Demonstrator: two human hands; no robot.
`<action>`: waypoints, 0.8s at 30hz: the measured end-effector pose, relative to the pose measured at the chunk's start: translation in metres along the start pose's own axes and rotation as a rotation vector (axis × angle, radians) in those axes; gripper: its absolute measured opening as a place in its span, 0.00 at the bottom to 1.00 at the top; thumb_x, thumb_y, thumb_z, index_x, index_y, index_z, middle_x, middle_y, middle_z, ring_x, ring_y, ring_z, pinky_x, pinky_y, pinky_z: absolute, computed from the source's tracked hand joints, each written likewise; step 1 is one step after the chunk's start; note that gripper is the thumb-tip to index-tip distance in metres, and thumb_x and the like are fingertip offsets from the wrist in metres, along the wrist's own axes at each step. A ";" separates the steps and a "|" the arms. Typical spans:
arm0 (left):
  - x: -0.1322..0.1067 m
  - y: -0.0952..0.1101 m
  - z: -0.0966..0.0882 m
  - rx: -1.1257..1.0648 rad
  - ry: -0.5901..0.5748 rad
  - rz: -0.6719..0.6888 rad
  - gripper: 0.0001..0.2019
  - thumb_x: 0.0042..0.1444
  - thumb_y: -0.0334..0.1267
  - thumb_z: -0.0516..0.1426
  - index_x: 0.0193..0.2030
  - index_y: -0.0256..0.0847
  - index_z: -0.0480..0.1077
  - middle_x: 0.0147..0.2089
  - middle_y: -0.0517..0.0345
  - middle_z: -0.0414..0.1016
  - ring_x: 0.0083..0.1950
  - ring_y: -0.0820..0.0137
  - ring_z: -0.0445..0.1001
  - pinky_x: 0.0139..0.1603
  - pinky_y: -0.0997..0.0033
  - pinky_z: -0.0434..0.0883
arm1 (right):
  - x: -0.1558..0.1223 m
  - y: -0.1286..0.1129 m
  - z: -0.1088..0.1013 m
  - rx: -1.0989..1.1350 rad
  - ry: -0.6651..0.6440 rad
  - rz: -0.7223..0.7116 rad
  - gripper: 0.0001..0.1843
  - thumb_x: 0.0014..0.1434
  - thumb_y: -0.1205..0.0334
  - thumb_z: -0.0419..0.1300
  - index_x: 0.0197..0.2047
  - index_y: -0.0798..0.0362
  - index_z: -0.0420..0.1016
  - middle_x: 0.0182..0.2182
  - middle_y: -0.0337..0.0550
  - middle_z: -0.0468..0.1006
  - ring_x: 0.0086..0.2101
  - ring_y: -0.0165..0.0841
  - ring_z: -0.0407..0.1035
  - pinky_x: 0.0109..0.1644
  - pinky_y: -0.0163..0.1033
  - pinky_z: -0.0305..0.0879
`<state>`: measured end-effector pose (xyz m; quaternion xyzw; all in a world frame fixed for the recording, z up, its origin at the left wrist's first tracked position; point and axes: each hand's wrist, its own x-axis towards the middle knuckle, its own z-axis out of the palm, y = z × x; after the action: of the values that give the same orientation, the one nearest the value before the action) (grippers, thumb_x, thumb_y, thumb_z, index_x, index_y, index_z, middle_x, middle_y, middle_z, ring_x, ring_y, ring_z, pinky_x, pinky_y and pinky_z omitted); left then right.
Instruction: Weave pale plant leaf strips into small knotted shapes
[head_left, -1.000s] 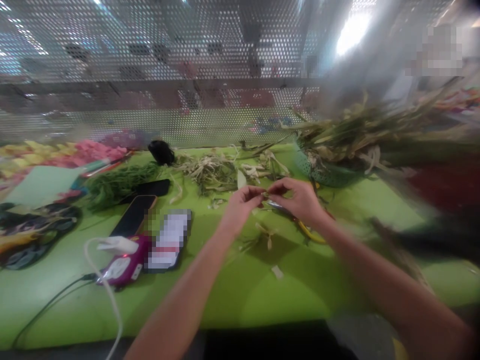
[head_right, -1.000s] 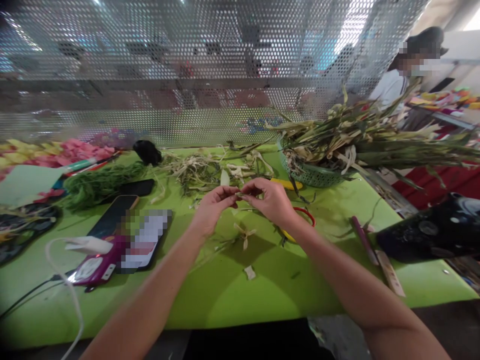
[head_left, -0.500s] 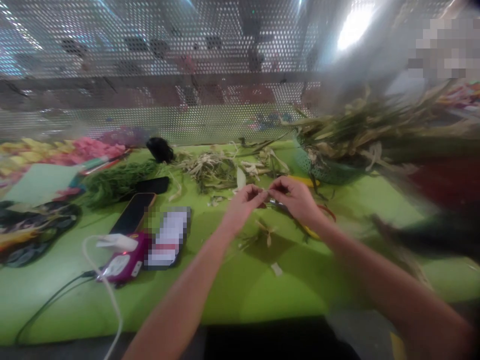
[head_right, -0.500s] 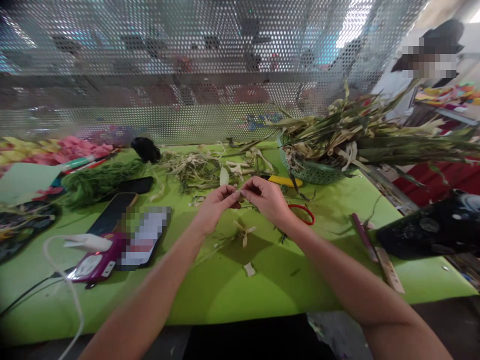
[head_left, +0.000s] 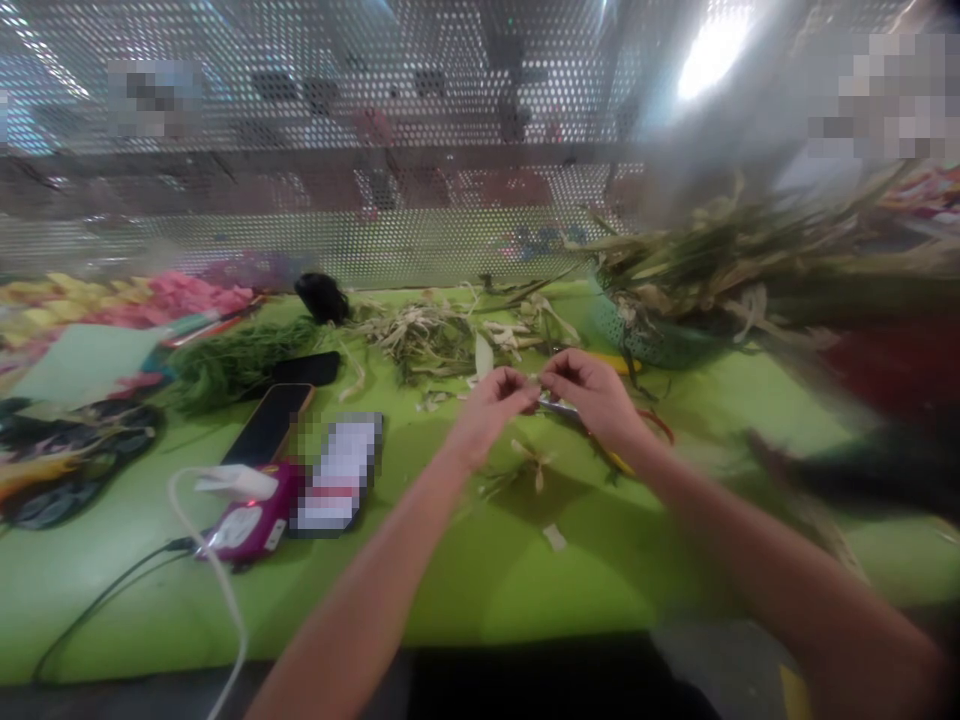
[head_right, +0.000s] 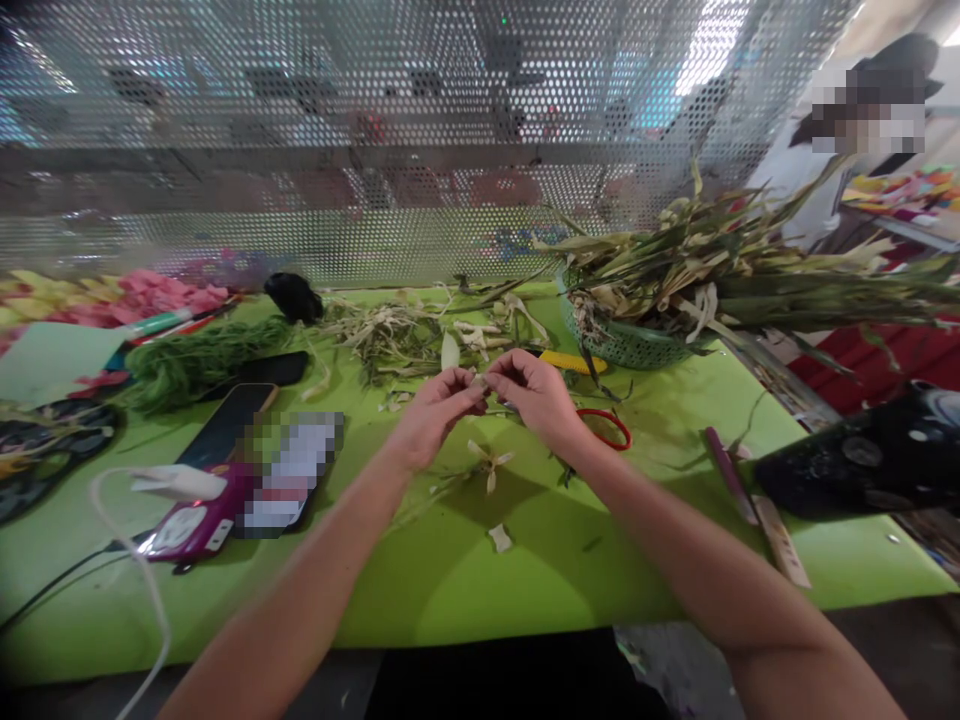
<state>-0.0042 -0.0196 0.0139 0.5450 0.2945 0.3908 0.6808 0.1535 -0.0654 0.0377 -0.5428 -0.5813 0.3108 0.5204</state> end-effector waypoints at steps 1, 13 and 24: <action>0.001 0.000 0.000 0.038 0.015 0.012 0.12 0.49 0.40 0.64 0.33 0.38 0.66 0.30 0.62 0.69 0.32 0.76 0.69 0.39 0.71 0.68 | 0.000 0.000 0.000 0.007 -0.008 0.002 0.08 0.55 0.57 0.63 0.32 0.52 0.71 0.25 0.36 0.71 0.27 0.28 0.62 0.32 0.35 0.60; 0.005 -0.001 -0.010 0.229 0.107 -0.016 0.08 0.45 0.26 0.55 0.33 0.38 0.69 0.31 0.60 0.73 0.31 0.75 0.69 0.35 0.73 0.66 | 0.008 0.003 -0.009 0.109 0.142 0.005 0.09 0.54 0.56 0.64 0.31 0.52 0.71 0.25 0.35 0.70 0.26 0.27 0.65 0.32 0.34 0.65; -0.003 0.007 0.000 0.221 0.010 -0.007 0.16 0.51 0.50 0.62 0.33 0.39 0.67 0.27 0.63 0.68 0.24 0.77 0.64 0.27 0.73 0.63 | -0.002 0.002 -0.001 -0.109 0.077 -0.130 0.05 0.56 0.60 0.62 0.32 0.52 0.72 0.26 0.37 0.72 0.28 0.28 0.64 0.32 0.34 0.61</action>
<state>-0.0077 -0.0213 0.0208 0.6138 0.3411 0.3562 0.6164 0.1550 -0.0670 0.0361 -0.5430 -0.6110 0.2234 0.5310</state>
